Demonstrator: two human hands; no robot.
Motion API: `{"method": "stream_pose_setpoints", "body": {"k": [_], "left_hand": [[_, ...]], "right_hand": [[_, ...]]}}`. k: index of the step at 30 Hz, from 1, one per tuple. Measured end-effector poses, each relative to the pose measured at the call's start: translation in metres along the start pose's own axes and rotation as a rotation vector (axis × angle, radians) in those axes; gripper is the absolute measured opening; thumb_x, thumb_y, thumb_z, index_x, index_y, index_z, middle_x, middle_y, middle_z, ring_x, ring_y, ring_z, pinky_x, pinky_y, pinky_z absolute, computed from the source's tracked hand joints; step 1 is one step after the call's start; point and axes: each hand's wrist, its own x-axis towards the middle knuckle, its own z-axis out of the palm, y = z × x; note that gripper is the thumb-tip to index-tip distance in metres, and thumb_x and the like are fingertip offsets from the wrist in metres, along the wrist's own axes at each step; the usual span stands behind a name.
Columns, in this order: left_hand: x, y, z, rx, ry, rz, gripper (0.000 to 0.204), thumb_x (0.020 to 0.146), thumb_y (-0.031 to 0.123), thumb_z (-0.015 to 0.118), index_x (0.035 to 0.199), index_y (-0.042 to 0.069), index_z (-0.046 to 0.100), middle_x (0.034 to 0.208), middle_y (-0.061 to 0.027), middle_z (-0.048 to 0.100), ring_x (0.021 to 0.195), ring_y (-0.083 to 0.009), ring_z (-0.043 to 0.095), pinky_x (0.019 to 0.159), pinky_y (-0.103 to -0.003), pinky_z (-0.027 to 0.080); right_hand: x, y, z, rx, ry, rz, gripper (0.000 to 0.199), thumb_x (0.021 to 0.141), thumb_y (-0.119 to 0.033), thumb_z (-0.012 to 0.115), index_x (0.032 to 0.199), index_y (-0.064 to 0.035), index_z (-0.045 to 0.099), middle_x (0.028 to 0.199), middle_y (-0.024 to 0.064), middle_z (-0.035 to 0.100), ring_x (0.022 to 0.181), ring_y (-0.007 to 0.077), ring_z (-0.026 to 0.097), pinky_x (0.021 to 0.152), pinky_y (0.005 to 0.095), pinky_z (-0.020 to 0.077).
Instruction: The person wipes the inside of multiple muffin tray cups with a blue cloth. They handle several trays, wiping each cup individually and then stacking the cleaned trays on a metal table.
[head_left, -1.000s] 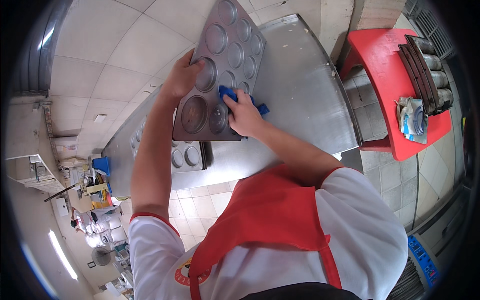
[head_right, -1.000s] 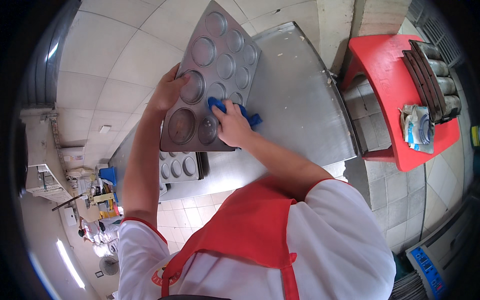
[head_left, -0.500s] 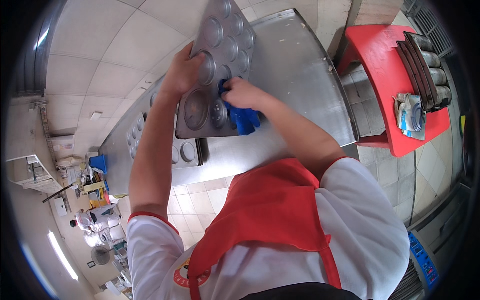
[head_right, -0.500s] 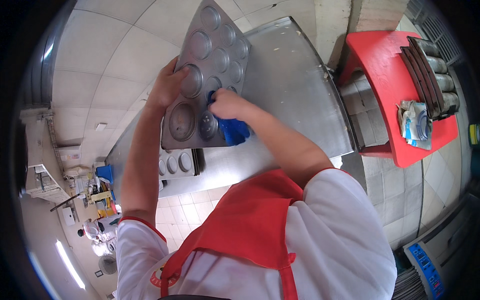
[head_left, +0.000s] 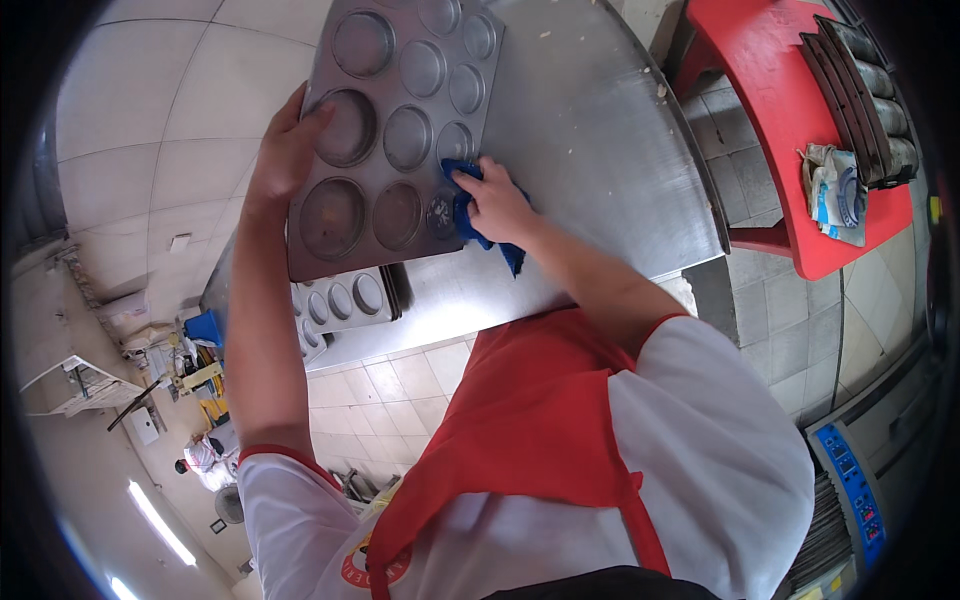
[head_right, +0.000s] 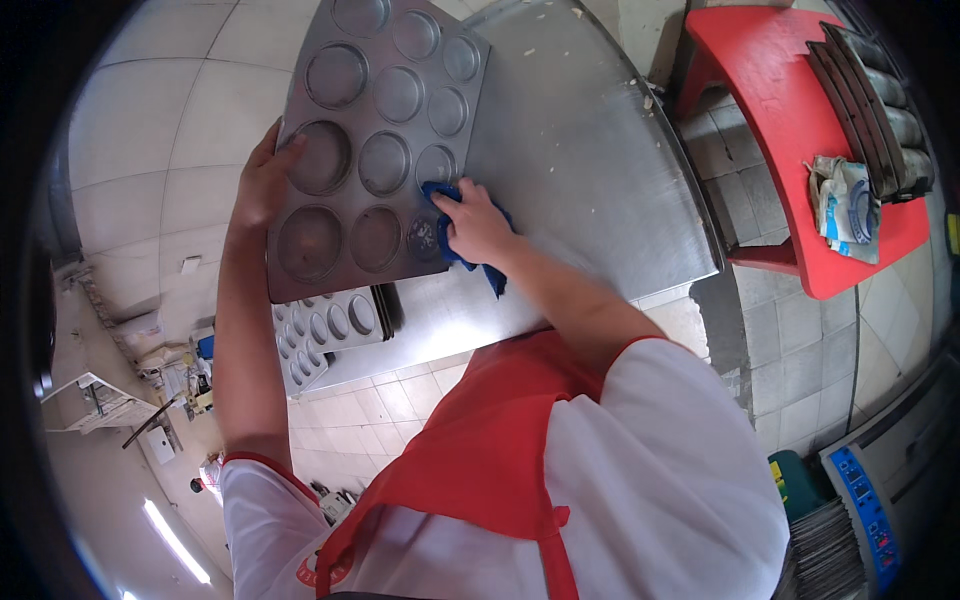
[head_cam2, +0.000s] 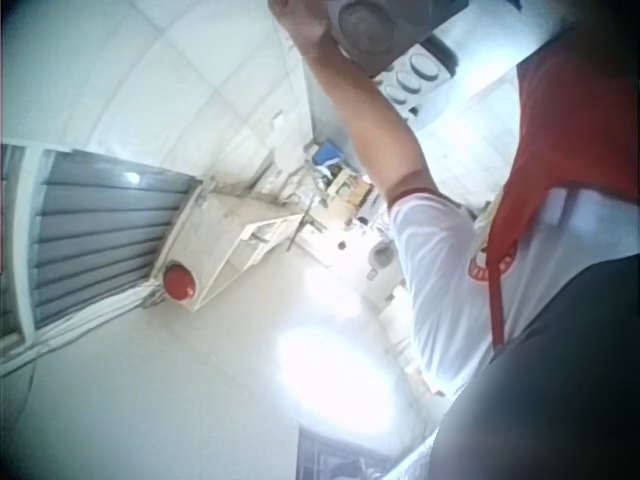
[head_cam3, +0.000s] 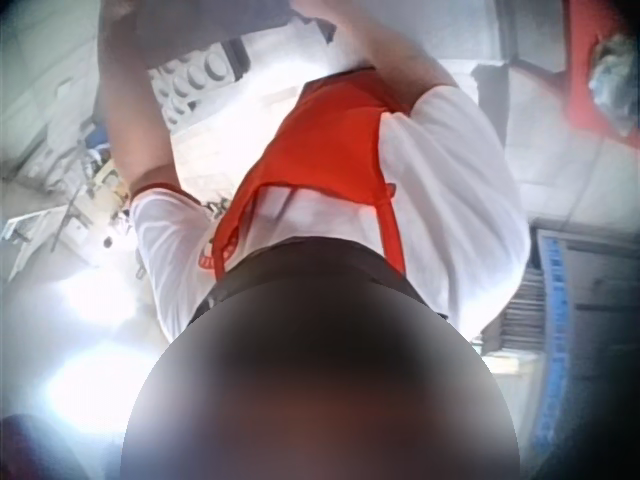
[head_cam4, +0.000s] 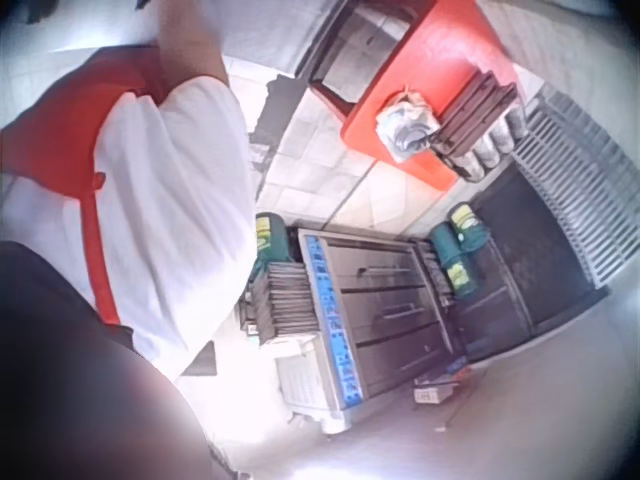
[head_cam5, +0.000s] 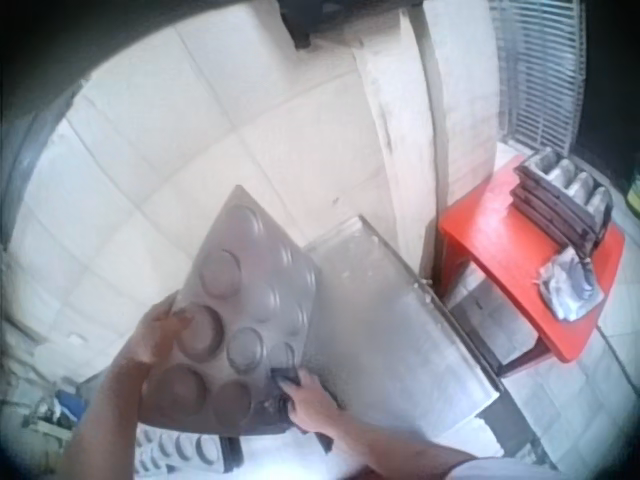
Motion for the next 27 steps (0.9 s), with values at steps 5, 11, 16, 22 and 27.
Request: {"method": "stream_pose_setpoints", "body": {"k": [5,11,16,22,27], "left_hand": [[0.002,0.002,-0.003,0.043,-0.049,0.011,0.054,0.104,0.019,0.060,0.151,-0.003,0.047,0.135,-0.0103,0.064,0.122,-0.0164,0.059,0.109,-0.031,0.044],[0.002,-0.006,-0.003,-0.017,-0.015,0.022,0.056,0.104,0.020,0.060,0.152,-0.004,0.045,0.137,-0.0116,0.063,0.125,-0.0175,0.058,0.109,-0.031,0.044],[0.001,0.002,-0.001,-0.015,-0.019,-0.024,0.054,0.104,0.019,0.061,0.151,-0.004,0.047,0.138,-0.0119,0.062,0.126,-0.0182,0.058,0.109,-0.031,0.043],[0.001,-0.001,-0.004,-0.038,-0.034,-0.027,0.053,0.104,0.018,0.061,0.150,-0.004,0.048,0.136,-0.0113,0.063,0.126,-0.0181,0.058,0.110,-0.032,0.043],[-0.003,-0.001,0.003,0.017,0.004,-0.011,0.052,0.104,0.018,0.060,0.150,-0.003,0.049,0.136,-0.0108,0.064,0.126,-0.0172,0.058,0.109,-0.031,0.043]], "right_hand": [[0.027,-0.005,-0.008,-0.116,0.142,-0.069,0.056,0.083,-0.009,0.068,0.139,-0.0081,0.063,0.132,0.0249,0.049,0.114,0.0439,0.056,0.100,0.0472,0.0523],[0.007,-0.023,-0.001,-0.211,0.006,-0.031,0.058,0.081,-0.009,0.068,0.137,0.0029,0.059,0.133,0.0258,0.050,0.116,0.0425,0.056,0.098,0.0472,0.0539],[0.035,-0.027,-0.005,-0.245,-0.198,0.212,0.060,0.085,-0.018,0.067,0.139,0.0074,0.056,0.136,0.0288,0.052,0.121,0.0440,0.057,0.100,0.0482,0.0540],[0.036,-0.036,-0.007,-0.145,-0.179,0.251,0.061,0.087,-0.017,0.065,0.140,0.0095,0.053,0.143,0.0309,0.048,0.126,0.0456,0.056,0.103,0.0487,0.0520],[0.039,-0.036,-0.024,-0.161,-0.047,0.078,0.054,0.086,-0.017,0.066,0.135,0.0055,0.059,0.136,0.0261,0.051,0.121,0.0438,0.057,0.102,0.0479,0.0525]]}}
